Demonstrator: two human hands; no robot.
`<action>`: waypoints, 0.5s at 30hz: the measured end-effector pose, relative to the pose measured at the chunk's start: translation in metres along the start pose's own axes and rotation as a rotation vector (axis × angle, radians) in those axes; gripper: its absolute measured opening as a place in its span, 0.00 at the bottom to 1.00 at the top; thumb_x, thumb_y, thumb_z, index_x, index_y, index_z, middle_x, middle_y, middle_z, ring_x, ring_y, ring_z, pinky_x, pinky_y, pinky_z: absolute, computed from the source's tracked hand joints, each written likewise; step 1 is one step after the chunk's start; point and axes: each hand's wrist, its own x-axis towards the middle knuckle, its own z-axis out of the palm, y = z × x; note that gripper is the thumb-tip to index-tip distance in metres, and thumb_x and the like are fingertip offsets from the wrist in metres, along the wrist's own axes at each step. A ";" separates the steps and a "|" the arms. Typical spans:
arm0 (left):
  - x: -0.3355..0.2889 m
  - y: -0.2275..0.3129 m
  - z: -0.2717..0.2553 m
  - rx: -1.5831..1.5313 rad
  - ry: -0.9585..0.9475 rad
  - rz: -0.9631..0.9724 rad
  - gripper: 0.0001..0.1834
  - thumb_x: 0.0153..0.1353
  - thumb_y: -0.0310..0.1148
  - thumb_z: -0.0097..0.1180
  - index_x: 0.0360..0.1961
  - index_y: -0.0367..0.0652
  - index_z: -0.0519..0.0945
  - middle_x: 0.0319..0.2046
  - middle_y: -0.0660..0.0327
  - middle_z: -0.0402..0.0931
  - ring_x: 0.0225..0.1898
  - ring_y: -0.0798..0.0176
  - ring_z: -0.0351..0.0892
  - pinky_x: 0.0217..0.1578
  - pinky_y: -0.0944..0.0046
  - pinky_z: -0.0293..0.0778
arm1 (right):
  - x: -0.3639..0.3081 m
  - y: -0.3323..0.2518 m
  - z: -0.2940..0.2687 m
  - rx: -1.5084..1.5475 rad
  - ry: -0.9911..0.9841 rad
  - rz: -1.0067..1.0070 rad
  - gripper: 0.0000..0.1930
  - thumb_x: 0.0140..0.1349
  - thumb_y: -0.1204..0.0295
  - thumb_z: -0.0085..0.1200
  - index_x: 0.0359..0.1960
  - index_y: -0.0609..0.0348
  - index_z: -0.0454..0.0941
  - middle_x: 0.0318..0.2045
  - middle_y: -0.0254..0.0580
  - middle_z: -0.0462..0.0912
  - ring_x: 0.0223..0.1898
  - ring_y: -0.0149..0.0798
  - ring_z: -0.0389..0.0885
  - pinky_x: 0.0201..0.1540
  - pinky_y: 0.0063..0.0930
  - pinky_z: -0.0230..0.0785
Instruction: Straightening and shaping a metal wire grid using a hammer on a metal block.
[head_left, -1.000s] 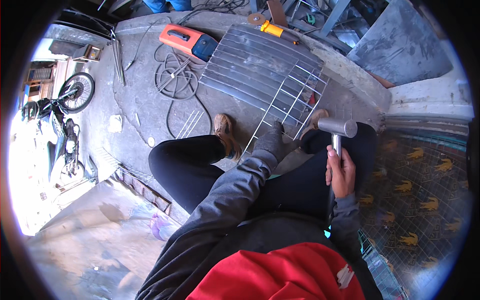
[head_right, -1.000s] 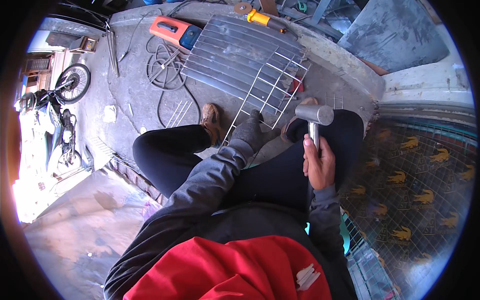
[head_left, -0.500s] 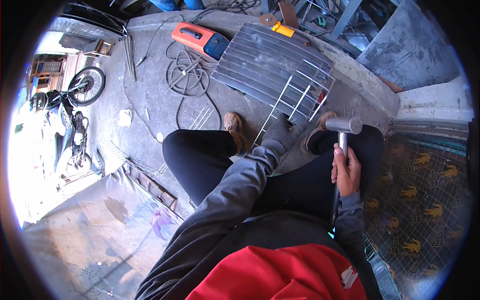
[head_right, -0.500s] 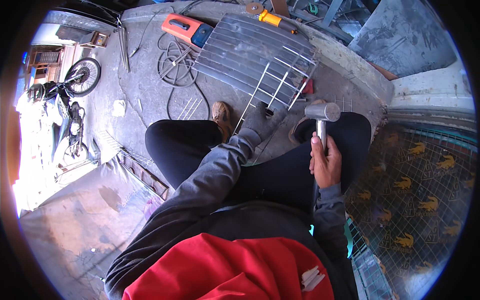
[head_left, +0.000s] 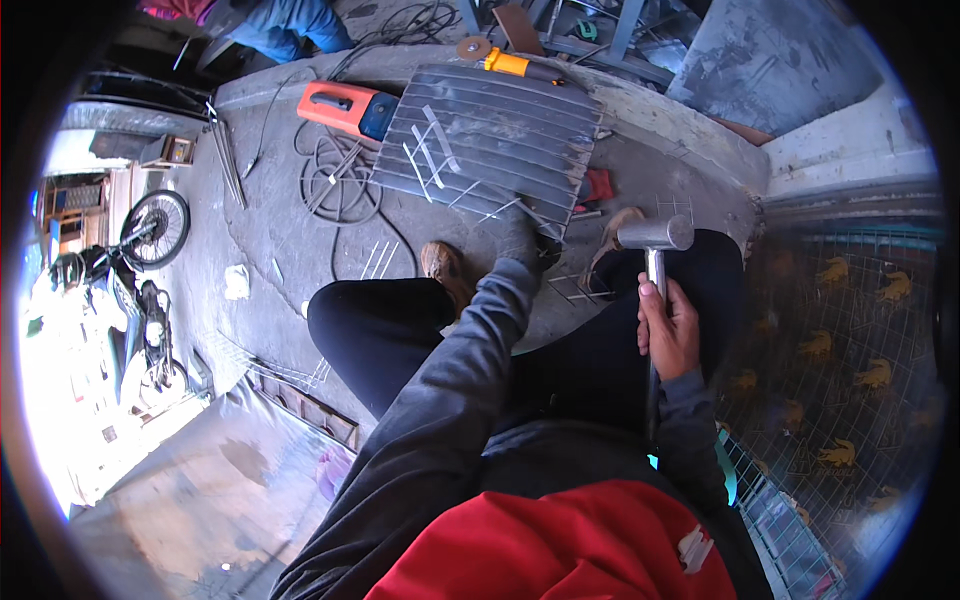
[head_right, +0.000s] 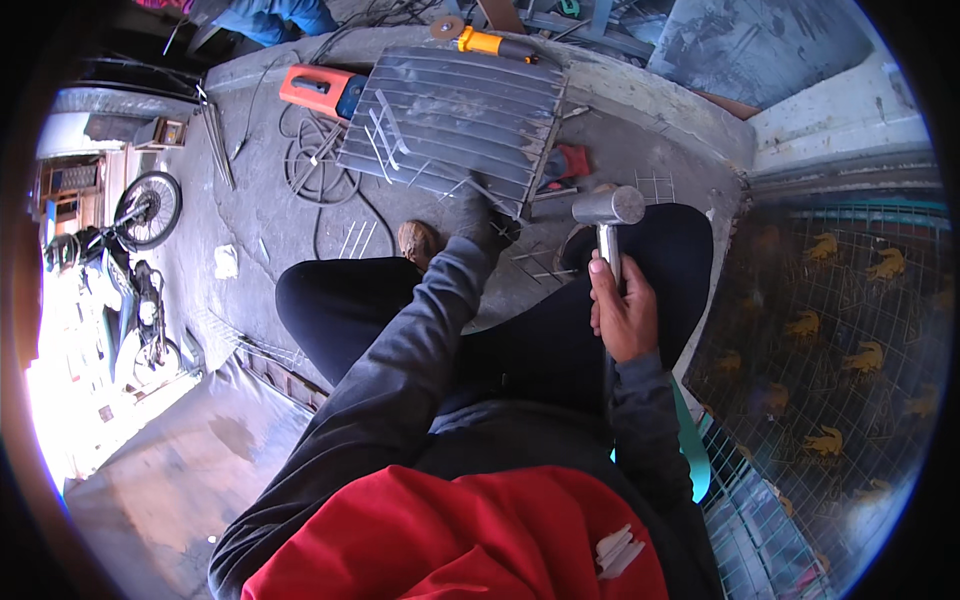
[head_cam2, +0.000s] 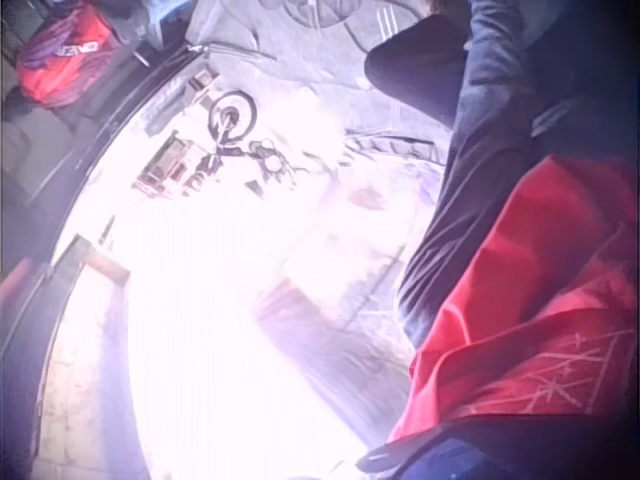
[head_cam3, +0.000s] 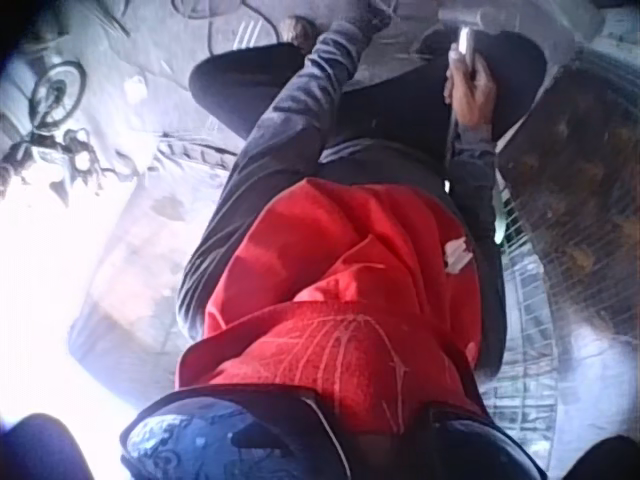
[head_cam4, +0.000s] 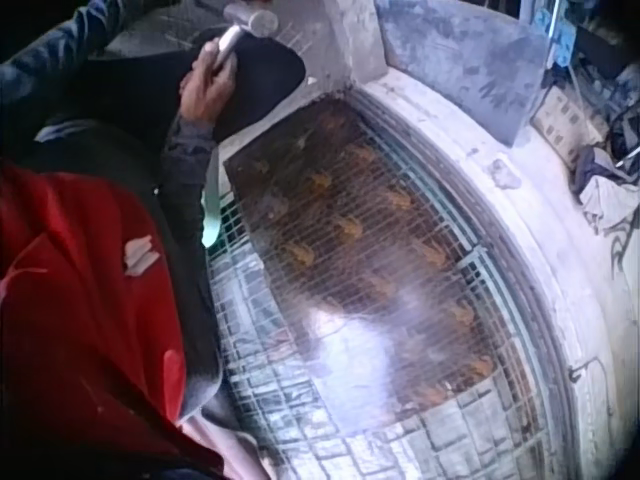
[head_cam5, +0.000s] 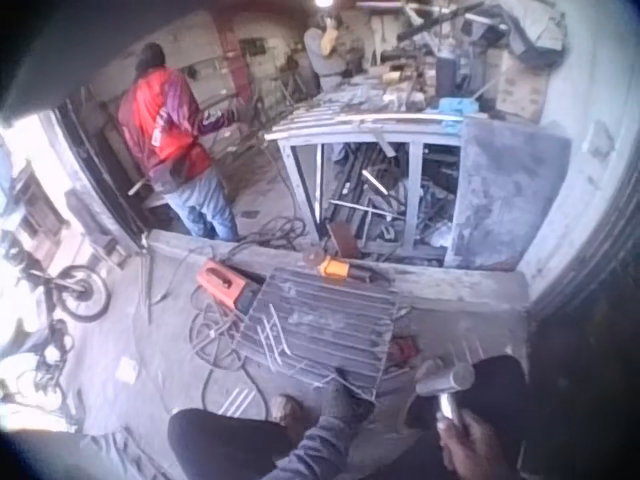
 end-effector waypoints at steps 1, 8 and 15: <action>-0.012 0.007 0.001 0.016 -0.009 0.023 0.32 0.63 0.70 0.46 0.37 0.49 0.79 0.24 0.65 0.73 0.22 0.65 0.72 0.21 0.61 0.68 | 0.001 0.001 -0.002 0.007 0.011 0.018 0.19 0.71 0.56 0.54 0.52 0.58 0.77 0.23 0.28 0.71 0.15 0.20 0.68 0.16 0.17 0.61; -0.101 0.097 -0.031 -0.240 0.037 0.148 0.22 0.66 0.59 0.51 0.35 0.50 0.75 0.23 0.65 0.73 0.16 0.63 0.68 0.19 0.60 0.69 | 0.007 0.004 -0.001 0.144 0.021 -0.018 0.15 0.72 0.59 0.52 0.48 0.58 0.76 0.21 0.27 0.68 0.13 0.19 0.64 0.14 0.16 0.58; -0.126 0.291 -0.046 0.457 -0.031 0.797 0.20 0.69 0.46 0.49 0.54 0.46 0.79 0.30 0.58 0.81 0.19 0.66 0.73 0.17 0.68 0.66 | 0.014 0.003 0.002 0.159 0.029 0.004 0.14 0.70 0.62 0.56 0.48 0.58 0.74 0.20 0.26 0.67 0.13 0.19 0.64 0.13 0.16 0.57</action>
